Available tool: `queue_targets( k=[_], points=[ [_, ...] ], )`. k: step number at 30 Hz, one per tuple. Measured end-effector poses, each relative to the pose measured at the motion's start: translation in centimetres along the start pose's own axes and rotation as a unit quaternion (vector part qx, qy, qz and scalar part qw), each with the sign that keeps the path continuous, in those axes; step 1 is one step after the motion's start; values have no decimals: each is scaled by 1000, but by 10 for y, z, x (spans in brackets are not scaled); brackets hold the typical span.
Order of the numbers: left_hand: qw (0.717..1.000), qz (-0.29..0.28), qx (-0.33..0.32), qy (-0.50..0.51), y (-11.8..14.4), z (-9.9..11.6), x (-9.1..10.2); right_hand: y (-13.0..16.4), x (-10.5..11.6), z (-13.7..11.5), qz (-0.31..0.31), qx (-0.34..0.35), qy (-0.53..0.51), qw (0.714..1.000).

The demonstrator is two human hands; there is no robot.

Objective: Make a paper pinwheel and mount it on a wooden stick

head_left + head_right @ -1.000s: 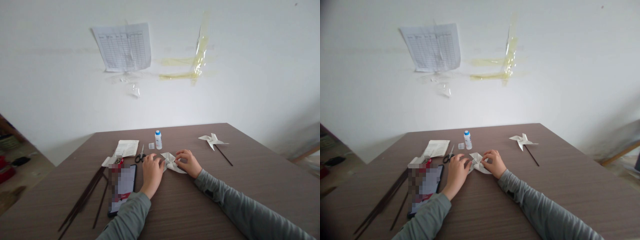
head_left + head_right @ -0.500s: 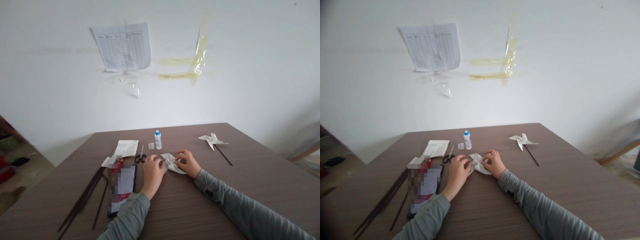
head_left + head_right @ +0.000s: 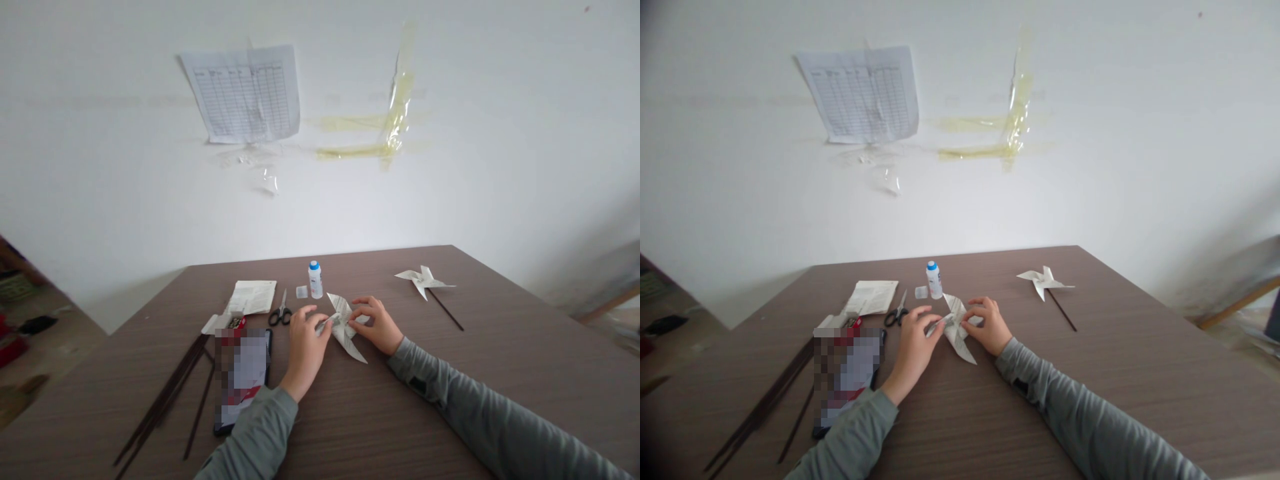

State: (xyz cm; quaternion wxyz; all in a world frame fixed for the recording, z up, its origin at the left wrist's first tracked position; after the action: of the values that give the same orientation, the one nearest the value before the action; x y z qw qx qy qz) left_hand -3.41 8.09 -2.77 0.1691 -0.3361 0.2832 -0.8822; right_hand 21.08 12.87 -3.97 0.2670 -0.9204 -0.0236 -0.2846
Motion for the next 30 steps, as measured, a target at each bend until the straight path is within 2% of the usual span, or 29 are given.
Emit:
queue_targets(
  k=[11,22,30],
  points=[
    [996,-10,33,76,-1,5,5,0,1,-1,-7,13,-12,1000],
    [999,-8,24,38,2,5,1,-2,1,-3,-9,40,-30,999],
    [999,-51,3,-3,2,3,-10,-2,0,-8,-23,49,-21,998]
  ],
)
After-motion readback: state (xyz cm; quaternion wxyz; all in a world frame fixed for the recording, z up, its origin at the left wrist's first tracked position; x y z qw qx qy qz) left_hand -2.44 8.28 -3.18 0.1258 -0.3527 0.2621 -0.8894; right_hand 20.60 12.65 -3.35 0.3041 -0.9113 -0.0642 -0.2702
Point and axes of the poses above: each hand's wrist, its own y-axis away from the middle knuckle, its own x-axis out of the back of the hand, z = x × y, the point moved 5 cm from there along -y, towards the middle knuckle, and after that the axes turned 6 degrees about y, right-handed, at the moved point
